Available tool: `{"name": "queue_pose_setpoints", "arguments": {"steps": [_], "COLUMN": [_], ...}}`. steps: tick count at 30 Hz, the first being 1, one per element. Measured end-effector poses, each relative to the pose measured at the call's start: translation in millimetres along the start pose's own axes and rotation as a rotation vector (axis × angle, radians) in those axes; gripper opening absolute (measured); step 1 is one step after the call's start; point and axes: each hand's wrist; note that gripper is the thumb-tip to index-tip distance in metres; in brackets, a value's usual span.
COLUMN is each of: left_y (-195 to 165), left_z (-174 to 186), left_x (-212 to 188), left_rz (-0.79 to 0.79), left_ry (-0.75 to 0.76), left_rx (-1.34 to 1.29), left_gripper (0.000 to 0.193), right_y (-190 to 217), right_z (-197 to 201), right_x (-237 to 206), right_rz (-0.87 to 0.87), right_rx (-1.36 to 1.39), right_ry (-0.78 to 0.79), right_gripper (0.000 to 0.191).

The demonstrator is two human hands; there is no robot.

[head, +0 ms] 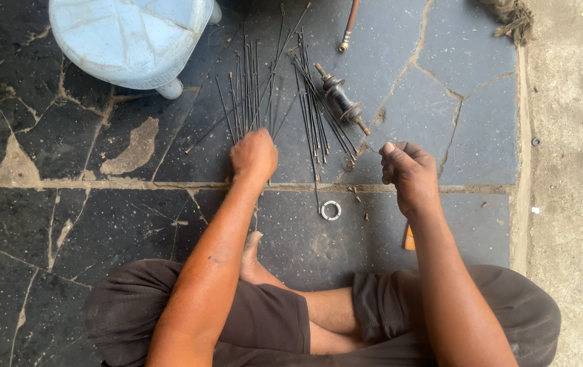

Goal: The person sits on a tiled floor and repeatedly picks up thin metal rods, likely welding electrodes, from a pile. They hold each rod, inspect it, and place it back down, occasionally using a small metal ring as a reference. The person continues this repetitive handling of the rods throughout the clip.

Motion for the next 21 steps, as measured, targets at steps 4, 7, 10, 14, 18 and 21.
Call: {"name": "queue_pose_setpoints", "arguments": {"steps": [4, 7, 10, 14, 18, 21], "left_y": [2.6, 3.9, 3.0, 0.7, -3.0, -7.4], "left_z": [5.1, 3.9, -2.3, -6.9, -5.4, -3.2], "left_x": [5.9, 8.2, 9.1, 8.6, 4.2, 1.1], "left_rz": [0.079, 0.015, -0.023, -0.070, -0.048, -0.018], "left_ry": [0.087, 0.051, 0.037, 0.044, 0.140, 0.168], "left_rx": [-0.167, -0.395, -0.530, -0.740, -1.010, -1.066], "left_gripper": [0.028, 0.027, 0.026, 0.023, 0.020, 0.017], "right_y": [1.1, 1.1, 2.5, 3.5, 3.8, 3.6], "right_z": [-0.7, -1.9, -2.0, -1.2, -2.1, -2.2], "right_x": [0.5, -1.2, -0.9, -2.0, -3.0, -3.3], "right_rz": [0.004, 0.001, 0.005, 0.006, 0.008, 0.001], "right_rx": [-0.002, -0.015, -0.010, -0.013, -0.031, -0.061], "right_ry": [-0.003, -0.009, -0.007, 0.001, 0.001, -0.004], "right_gripper": [0.023, 0.023, 0.023, 0.023, 0.024, 0.024]}}
Point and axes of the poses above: each hand's wrist, its own x-axis towards the middle knuckle, its own z-axis out of the back of the hand, y = z × x, and after that the axes turned 15 degrees about -x, right-handed
